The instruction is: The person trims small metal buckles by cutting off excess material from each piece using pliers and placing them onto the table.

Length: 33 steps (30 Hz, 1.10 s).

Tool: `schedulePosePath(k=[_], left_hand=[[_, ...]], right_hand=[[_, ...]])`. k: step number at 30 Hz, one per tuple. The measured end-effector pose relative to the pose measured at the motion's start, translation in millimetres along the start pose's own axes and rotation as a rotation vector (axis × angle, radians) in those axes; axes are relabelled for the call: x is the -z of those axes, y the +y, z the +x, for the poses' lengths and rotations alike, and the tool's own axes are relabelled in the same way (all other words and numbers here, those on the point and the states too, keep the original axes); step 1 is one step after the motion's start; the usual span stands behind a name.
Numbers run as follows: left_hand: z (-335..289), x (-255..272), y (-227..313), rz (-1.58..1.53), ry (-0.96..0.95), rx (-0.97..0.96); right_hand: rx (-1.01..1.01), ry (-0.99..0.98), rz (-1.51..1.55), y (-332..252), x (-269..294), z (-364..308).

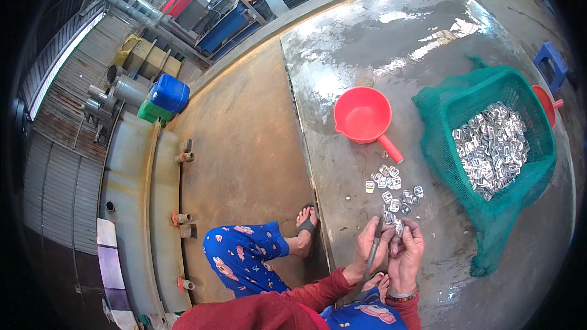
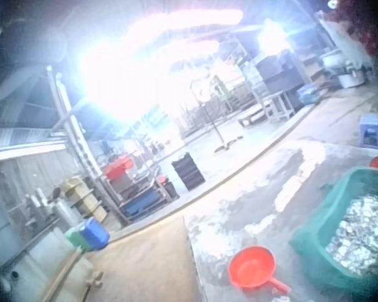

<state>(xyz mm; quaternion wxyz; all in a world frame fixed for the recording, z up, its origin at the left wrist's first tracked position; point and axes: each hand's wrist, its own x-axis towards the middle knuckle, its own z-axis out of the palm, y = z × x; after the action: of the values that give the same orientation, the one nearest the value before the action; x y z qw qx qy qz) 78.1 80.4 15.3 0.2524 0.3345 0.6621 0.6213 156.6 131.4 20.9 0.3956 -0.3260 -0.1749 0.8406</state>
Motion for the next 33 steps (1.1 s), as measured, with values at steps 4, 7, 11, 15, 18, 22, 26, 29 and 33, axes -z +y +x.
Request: schedulePosePath(k=[4, 7, 11, 15, 18, 22, 26, 29, 33], left_hand=[[4.5, -5.3, 3.5, -0.173, 0.048, 0.307], [19.7, 3.7, 11.7, -0.212, 0.031, 0.29], [21.7, -3.9, 23.3, -0.349, -0.014, 0.294], [19.6, -2.5, 6.7, -0.376, -0.052, 0.335], [13.9, -3.7, 0.6, -0.423, -0.103, 0.382], [12.1, -2.6, -3.8, -0.412, -0.032, 0.393], [18.3, 1.1, 0.0, -0.612, -0.078, 0.506], [8.6, -5.8, -5.2, 0.031, 0.064, 0.102], [18.4, 4.6, 1.2, -0.098, 0.022, 0.378]], right_hand=[[-0.04, -0.031, -0.061, -7.1, -2.3, -2.4], [-0.127, 0.022, -0.104, -7.4, -13.5, 4.6], [-0.161, -0.062, 0.165, -13.2, -12.5, 18.3], [-0.114, -0.028, 0.174, -6.1, -0.3, 16.9], [-0.09, 0.031, 0.157, -5.7, 3.2, 12.5], [-0.064, 0.046, 0.101, -1.5, 1.2, 6.4], [-0.054, -0.028, 0.022, 0.0, 6.9, 8.6], [-0.07, 0.056, 0.088, -0.6, 0.5, 10.4], [-0.067, -0.056, 0.003, -1.8, 3.0, 11.2]])
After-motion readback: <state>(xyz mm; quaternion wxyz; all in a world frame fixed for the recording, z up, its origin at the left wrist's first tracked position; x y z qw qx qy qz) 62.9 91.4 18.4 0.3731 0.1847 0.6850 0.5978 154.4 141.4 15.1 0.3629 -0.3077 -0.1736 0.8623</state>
